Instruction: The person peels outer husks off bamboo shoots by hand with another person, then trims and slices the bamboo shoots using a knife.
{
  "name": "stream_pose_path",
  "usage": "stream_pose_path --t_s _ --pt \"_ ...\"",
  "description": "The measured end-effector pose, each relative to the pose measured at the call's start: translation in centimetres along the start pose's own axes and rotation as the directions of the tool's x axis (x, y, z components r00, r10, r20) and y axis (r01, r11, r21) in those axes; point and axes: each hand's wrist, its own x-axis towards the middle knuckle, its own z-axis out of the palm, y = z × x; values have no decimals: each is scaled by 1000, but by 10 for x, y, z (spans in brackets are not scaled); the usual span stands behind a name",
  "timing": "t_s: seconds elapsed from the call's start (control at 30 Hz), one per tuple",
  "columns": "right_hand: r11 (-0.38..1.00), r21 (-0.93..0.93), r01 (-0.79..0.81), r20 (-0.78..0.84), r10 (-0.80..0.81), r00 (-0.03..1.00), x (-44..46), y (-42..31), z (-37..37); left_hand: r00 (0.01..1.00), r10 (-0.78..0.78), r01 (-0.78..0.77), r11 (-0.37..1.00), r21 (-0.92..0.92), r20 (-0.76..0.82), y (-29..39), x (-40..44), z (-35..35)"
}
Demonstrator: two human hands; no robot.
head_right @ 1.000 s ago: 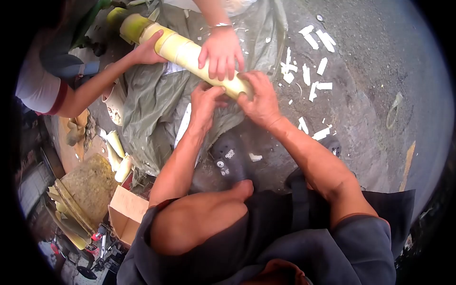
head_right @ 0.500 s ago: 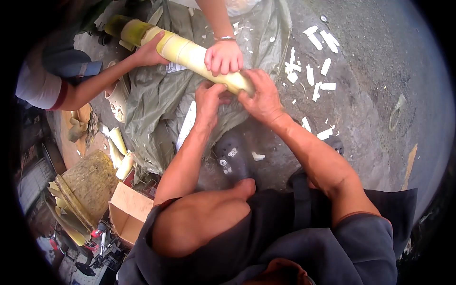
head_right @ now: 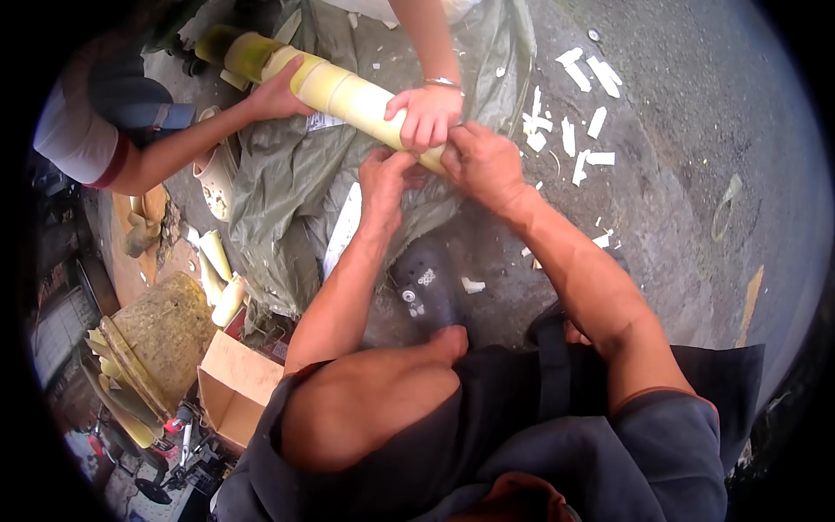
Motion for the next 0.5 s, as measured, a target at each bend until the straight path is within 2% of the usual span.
stream_pose_path --t_s 0.13,0.23,0.33,0.43,0.5 --pt "987 151 61 -94 -47 994 -7 9 -4 1000 -6 7 1000 -8 14 5 -3 3" --pt "986 162 39 -113 -21 993 -12 6 -4 1000 7 -7 1000 4 -3 5 -4 5" --pt "973 226 -48 -45 59 997 -14 9 -5 999 19 -19 1000 14 -27 2 -2 6" --pt "979 200 -29 -52 40 998 -18 9 -3 999 25 -25 1000 1 -33 2 -4 8" --pt "969 221 -112 -6 116 993 -20 8 -1 1000 23 -23 999 25 -16 5 -4 7"
